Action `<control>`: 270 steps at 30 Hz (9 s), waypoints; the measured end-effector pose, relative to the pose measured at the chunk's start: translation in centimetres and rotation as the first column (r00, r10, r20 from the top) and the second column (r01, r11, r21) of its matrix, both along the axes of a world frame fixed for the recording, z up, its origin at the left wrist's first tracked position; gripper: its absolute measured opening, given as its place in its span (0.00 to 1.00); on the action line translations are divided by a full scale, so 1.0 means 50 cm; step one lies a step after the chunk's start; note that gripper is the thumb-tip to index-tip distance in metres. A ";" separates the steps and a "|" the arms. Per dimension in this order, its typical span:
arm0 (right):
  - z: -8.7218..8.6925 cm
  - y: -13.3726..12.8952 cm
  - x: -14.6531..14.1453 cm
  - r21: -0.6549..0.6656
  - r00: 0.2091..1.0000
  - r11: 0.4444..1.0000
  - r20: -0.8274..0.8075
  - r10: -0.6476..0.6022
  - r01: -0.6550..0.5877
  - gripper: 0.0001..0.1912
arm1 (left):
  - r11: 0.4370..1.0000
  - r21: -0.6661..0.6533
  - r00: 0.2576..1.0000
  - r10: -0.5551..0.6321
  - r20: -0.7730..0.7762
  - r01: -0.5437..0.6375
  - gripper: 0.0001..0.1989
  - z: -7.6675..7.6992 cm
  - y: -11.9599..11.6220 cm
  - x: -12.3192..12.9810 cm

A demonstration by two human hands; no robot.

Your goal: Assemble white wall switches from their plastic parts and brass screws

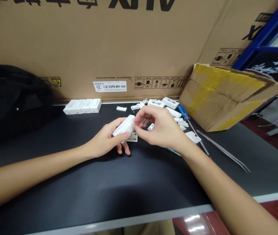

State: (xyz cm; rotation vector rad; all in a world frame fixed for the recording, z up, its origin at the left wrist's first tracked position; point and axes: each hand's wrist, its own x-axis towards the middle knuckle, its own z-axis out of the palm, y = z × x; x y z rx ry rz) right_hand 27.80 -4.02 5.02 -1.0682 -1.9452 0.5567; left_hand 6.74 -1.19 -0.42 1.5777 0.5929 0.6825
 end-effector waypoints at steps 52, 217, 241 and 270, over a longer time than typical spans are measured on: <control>-0.014 0.015 0.033 -0.327 0.977 0.920 -0.072 0.202 -0.214 0.17 | 0.982 -0.098 0.986 -0.160 0.045 0.164 0.23 0.013 0.000 -0.009; -0.078 0.014 -0.016 -0.027 0.849 0.997 0.523 0.074 -0.070 0.13 | 0.961 0.256 0.993 -0.084 -0.084 0.102 0.31 -0.006 0.103 -0.073; -0.076 0.018 -0.022 -0.055 0.891 0.997 0.449 0.070 -0.050 0.12 | 0.900 0.420 0.993 -0.110 -0.046 0.119 0.29 -0.009 0.108 -0.070; -0.050 0.033 0.023 -0.112 0.990 0.994 0.142 0.009 0.007 0.19 | 0.965 0.229 0.984 0.092 0.149 -0.125 0.24 -0.009 0.073 -0.049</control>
